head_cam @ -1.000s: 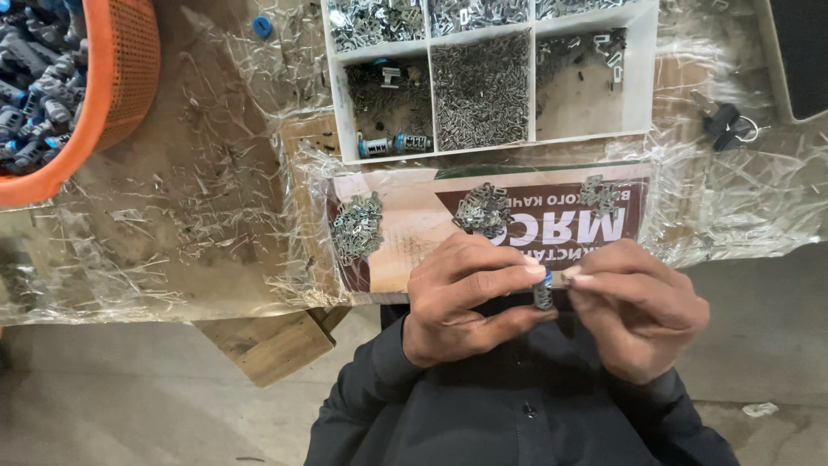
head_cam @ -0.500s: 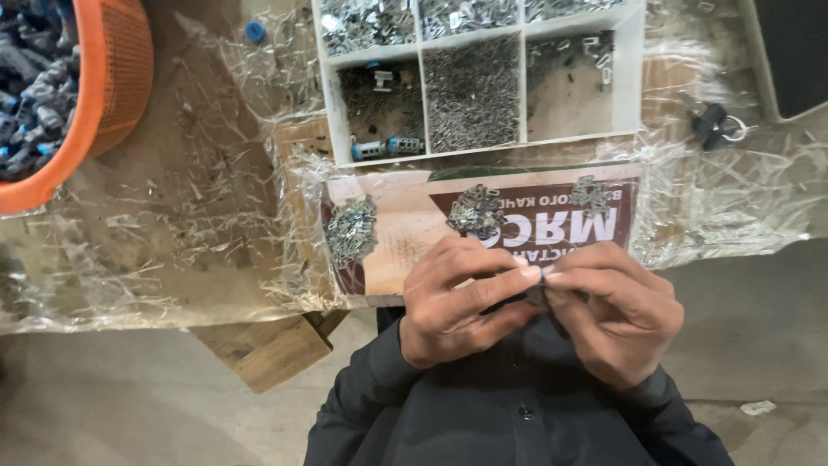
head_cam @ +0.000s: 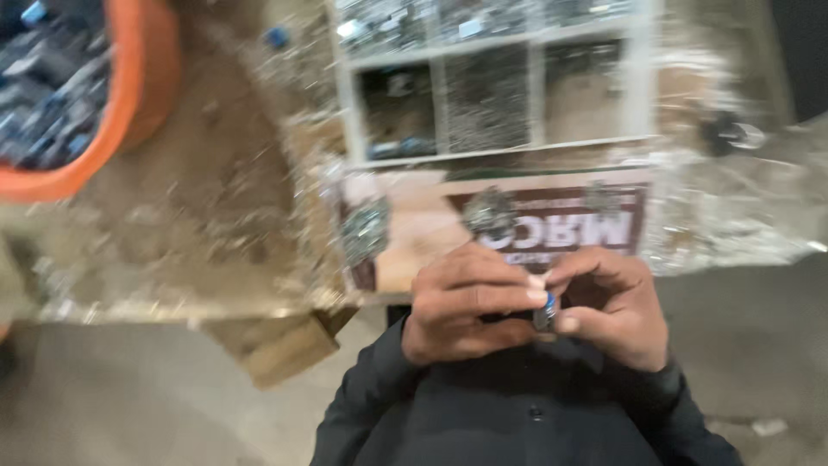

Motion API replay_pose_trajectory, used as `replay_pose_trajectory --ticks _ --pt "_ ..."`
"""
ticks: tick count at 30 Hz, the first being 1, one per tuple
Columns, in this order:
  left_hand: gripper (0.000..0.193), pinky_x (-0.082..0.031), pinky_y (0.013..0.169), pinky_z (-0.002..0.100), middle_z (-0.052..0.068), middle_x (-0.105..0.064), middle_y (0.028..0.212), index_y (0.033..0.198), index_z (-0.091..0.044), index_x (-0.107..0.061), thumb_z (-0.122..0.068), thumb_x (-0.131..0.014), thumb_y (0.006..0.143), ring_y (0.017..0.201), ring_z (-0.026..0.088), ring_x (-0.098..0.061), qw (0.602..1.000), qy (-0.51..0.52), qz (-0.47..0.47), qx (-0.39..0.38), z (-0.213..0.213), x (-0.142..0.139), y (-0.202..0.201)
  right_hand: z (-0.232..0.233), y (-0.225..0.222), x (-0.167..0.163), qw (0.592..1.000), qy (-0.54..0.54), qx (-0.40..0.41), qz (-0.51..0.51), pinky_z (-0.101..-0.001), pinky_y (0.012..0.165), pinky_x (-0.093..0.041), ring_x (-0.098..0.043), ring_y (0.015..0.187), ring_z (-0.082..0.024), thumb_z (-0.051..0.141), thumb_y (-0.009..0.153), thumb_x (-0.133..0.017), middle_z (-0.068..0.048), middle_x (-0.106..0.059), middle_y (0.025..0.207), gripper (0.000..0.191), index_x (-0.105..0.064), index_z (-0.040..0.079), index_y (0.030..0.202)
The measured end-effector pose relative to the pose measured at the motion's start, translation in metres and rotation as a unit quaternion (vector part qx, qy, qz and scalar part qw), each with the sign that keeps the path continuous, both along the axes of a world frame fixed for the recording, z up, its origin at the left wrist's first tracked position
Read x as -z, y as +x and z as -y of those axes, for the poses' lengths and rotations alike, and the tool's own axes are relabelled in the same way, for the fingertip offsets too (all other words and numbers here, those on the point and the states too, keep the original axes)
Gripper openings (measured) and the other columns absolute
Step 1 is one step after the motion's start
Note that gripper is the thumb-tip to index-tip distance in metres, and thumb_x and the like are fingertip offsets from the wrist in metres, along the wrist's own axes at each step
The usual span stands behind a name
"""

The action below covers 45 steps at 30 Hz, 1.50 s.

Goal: The person sits at a workbench and assembles small metal clamp components by hand. They pick parts from an orange basket and a compartment organizer box, fit the pieces together in their hands, and set completed assemblies on the table.

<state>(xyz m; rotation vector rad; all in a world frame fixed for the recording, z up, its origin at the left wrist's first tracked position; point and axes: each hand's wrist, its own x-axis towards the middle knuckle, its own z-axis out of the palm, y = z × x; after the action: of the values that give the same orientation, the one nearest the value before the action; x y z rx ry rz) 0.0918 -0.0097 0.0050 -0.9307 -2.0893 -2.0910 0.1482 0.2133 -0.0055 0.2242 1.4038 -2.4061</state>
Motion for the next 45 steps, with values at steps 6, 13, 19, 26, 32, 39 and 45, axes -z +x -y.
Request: replay_pose_trajectory --ticks 6,13,19,26,32,39,45 --pt "0.048 -0.06 0.079 0.03 0.013 -0.071 0.115 0.121 -0.007 -0.068 -0.007 -0.095 0.081 0.096 0.02 -0.072 0.981 0.06 0.086 -0.163 0.066 0.003 0.018 0.069 -0.023 -0.008 0.746 0.545 -0.094 -0.37 -0.0338 0.074 -0.048 -0.064 0.081 -0.02 0.012 0.082 -0.083 -0.005 -0.067 0.096 0.035 -0.072 0.007 0.115" --pt "0.053 -0.055 0.068 0.021 0.015 -0.069 0.122 0.119 -0.006 -0.069 -0.01 -0.096 0.074 0.086 0.012 -0.065 0.933 0.033 0.069 -0.351 0.114 0.003 0.039 0.112 -0.056 -0.02 0.638 0.606 -0.159 -0.448 -0.035 0.071 -0.049 -0.059 0.082 -0.021 0.043 0.088 -0.079 -0.004 -0.053 0.09 0.064 -0.065 0.005 0.136" --pt "0.05 -0.056 0.071 0.024 0.016 -0.068 0.121 0.122 -0.004 -0.069 -0.004 -0.095 0.079 0.082 0.011 -0.064 0.948 0.051 0.092 -0.3 0.107 0.005 0.039 0.13 -0.065 -0.022 0.642 0.63 -0.198 -0.39 -0.0344 0.06 -0.047 -0.056 0.072 -0.02 0.057 0.076 -0.079 -0.005 -0.05 0.084 0.083 -0.06 0.009 0.142" --pt "0.046 -0.056 0.065 0.024 0.015 -0.069 0.12 0.116 -0.002 -0.07 -0.007 -0.095 0.078 0.076 0.011 -0.065 0.964 0.04 0.13 -0.23 0.088 0.006 0.028 0.061 -0.038 0.002 0.645 0.513 -0.15 -0.546 -0.0396 0.077 -0.053 -0.068 0.094 -0.025 0.02 0.08 -0.078 -0.008 -0.069 0.11 0.032 -0.073 0.007 0.109" --pt "0.043 -0.056 0.065 0.023 0.01 -0.072 0.115 0.115 -0.003 -0.07 -0.011 -0.095 0.081 0.084 0.015 -0.068 0.989 0.039 0.1 -0.098 0.044 0.009 0.019 0.033 -0.002 0.006 0.896 0.284 -0.006 -0.342 -0.028 0.081 -0.062 -0.076 0.089 -0.02 -0.003 0.084 -0.081 -0.008 -0.073 0.095 0.02 -0.072 0.004 0.1" --pt "0.039 -0.055 0.068 0.025 0.016 -0.071 0.117 0.116 -0.001 -0.072 -0.007 -0.091 0.082 0.088 0.014 -0.065 0.971 0.1 0.213 0.03 0.018 0.007 0.012 0.018 0.004 -0.005 0.99 0.036 -0.046 -0.127 -0.0287 0.071 -0.059 -0.075 0.079 -0.023 -0.01 0.08 -0.082 -0.015 -0.075 0.088 0.02 -0.08 -0.002 0.098" --pt "0.041 -0.056 0.066 0.024 0.014 -0.072 0.115 0.116 -0.003 -0.071 -0.007 -0.092 0.082 0.087 0.014 -0.067 0.985 0.057 0.162 0.015 0.013 0.001 0.007 0.0 -0.004 -0.018 0.94 0.276 -0.002 -0.201 -0.0288 0.07 -0.06 -0.077 0.079 -0.02 -0.005 0.076 -0.082 -0.012 -0.076 0.087 0.029 -0.075 0.001 0.103"
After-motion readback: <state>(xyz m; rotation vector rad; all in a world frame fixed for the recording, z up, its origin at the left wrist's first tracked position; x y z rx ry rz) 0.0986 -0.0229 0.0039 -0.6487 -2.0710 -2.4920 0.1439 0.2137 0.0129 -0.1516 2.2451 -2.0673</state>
